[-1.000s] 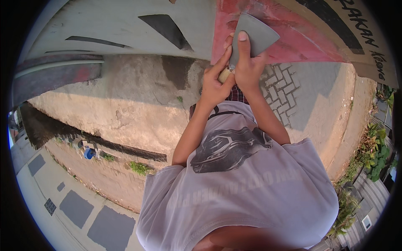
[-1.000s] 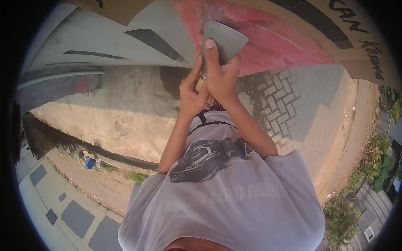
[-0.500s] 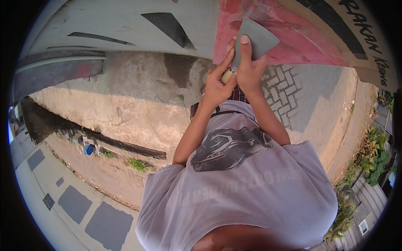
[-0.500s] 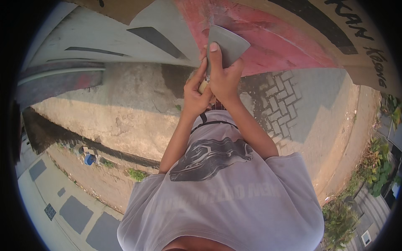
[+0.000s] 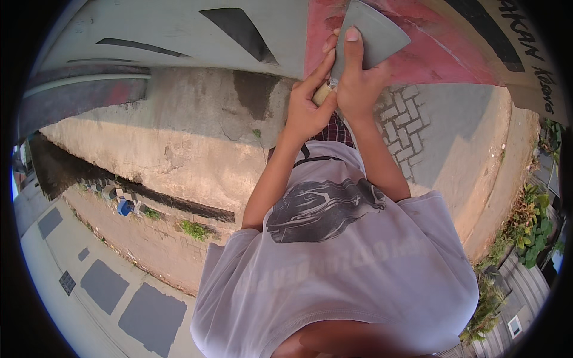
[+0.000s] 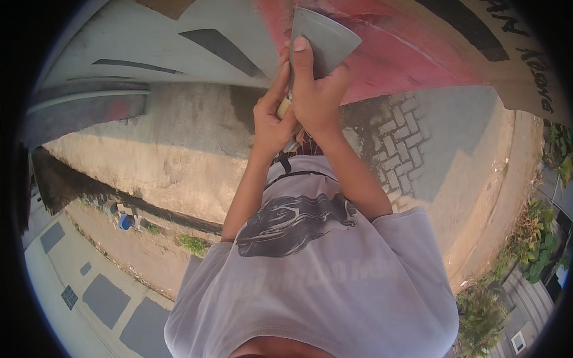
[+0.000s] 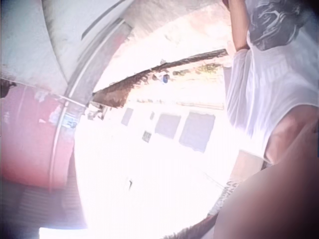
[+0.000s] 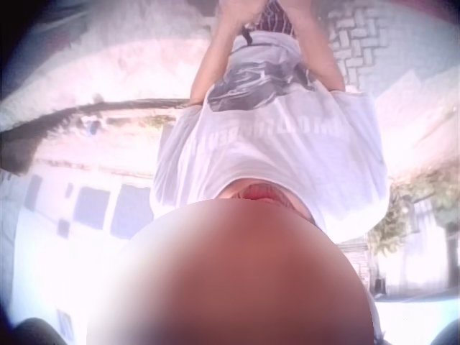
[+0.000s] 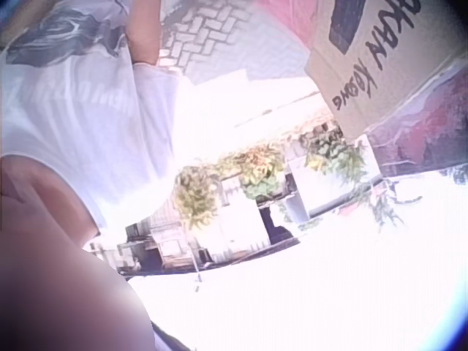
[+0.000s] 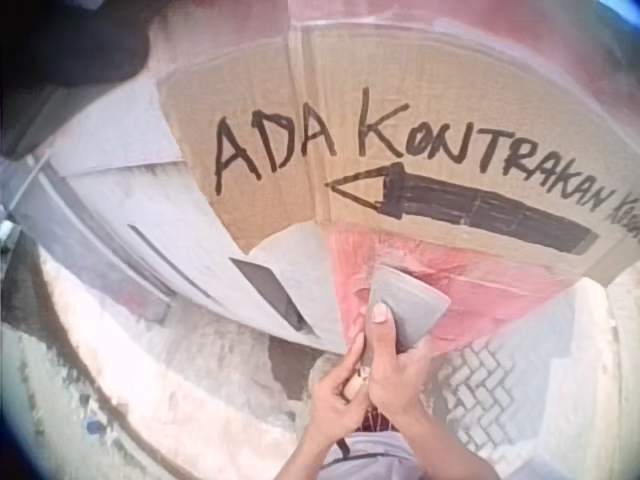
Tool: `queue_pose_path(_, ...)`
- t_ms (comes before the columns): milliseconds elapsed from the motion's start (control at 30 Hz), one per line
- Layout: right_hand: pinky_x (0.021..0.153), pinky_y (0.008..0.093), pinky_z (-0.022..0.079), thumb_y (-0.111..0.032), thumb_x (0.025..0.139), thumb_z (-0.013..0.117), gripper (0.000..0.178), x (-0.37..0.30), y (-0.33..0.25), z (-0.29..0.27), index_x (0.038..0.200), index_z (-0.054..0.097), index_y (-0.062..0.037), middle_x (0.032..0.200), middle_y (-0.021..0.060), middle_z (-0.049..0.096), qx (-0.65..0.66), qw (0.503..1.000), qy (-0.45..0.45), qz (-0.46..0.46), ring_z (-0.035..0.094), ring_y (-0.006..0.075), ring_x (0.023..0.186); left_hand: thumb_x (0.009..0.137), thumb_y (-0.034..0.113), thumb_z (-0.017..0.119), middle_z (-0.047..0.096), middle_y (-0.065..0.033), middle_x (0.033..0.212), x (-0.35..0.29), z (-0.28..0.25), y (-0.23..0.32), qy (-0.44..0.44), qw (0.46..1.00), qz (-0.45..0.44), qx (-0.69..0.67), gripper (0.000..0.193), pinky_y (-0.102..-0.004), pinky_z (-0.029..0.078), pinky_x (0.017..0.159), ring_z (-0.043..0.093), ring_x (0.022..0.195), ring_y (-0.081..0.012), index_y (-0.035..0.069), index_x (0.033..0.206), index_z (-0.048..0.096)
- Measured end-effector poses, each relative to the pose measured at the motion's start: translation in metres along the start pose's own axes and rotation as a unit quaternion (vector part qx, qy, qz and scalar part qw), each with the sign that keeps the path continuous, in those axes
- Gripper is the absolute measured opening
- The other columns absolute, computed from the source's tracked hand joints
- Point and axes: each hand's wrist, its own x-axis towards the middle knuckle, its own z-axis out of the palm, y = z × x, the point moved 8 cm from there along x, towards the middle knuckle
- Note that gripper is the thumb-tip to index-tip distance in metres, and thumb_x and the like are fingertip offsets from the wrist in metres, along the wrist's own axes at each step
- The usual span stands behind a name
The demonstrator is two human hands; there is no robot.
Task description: The person uses a metal scraper to remove pink paint from a vertical surface. They repeatedly scrape the same area, occasionally adjusting their grip and stance while working on the wall.
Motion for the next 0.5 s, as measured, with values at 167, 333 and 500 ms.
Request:
queue_pose_path(167, 0.067, 0.0289, 0.051, -0.024, 0.103, 0.061, 0.03, -0.006, 0.017, 0.004, 0.094, 0.064, 0.0043, 0.081, 0.0071, 0.067, 0.042, 0.999, -0.01, 0.023, 0.063, 0.0136, 0.074, 0.083, 0.003, 0.065, 0.065, -0.0181, 0.136, -0.007, -0.003, -0.01, 0.007, 1.0, -0.008, -0.002, 0.07, -0.029, 0.047, 0.1, 0.063, 0.11, -0.0136, 0.001, 0.151, 0.047)
queue_pose_path(333, 0.065, 0.028, 0.05, -0.023, 0.103, 0.061, 0.029, -0.005, 0.018, 0.005, 0.091, 0.065, 0.0036, 0.08, 0.0047, 0.067, 0.029, 0.999, -0.001, 0.019, 0.062, 0.0116, 0.072, 0.083, 0.004, 0.067, 0.067, -0.0158, 0.133, -0.013, -0.006, -0.017, 0.0, 0.999, -0.053, 0.001, 0.069, -0.0282, 0.048, 0.095, 0.061, 0.102, -0.01, 0.001, 0.15, 0.048)
queue_pose_path(500, 0.066, 0.0282, 0.05, -0.025, 0.103, 0.061, 0.032, -0.012, 0.02, 0.005, 0.092, 0.065, 0.0049, 0.081, 0.006, 0.068, 0.053, 0.997, 0.017, 0.056, 0.063, 0.0123, 0.073, 0.083, 0.004, 0.067, 0.068, -0.0193, 0.131, -0.018, -0.01, -0.015, -0.026, 0.998, -0.063, -0.004, 0.068, -0.028, 0.05, 0.091, 0.064, 0.094, -0.012, 0.002, 0.149, 0.05)
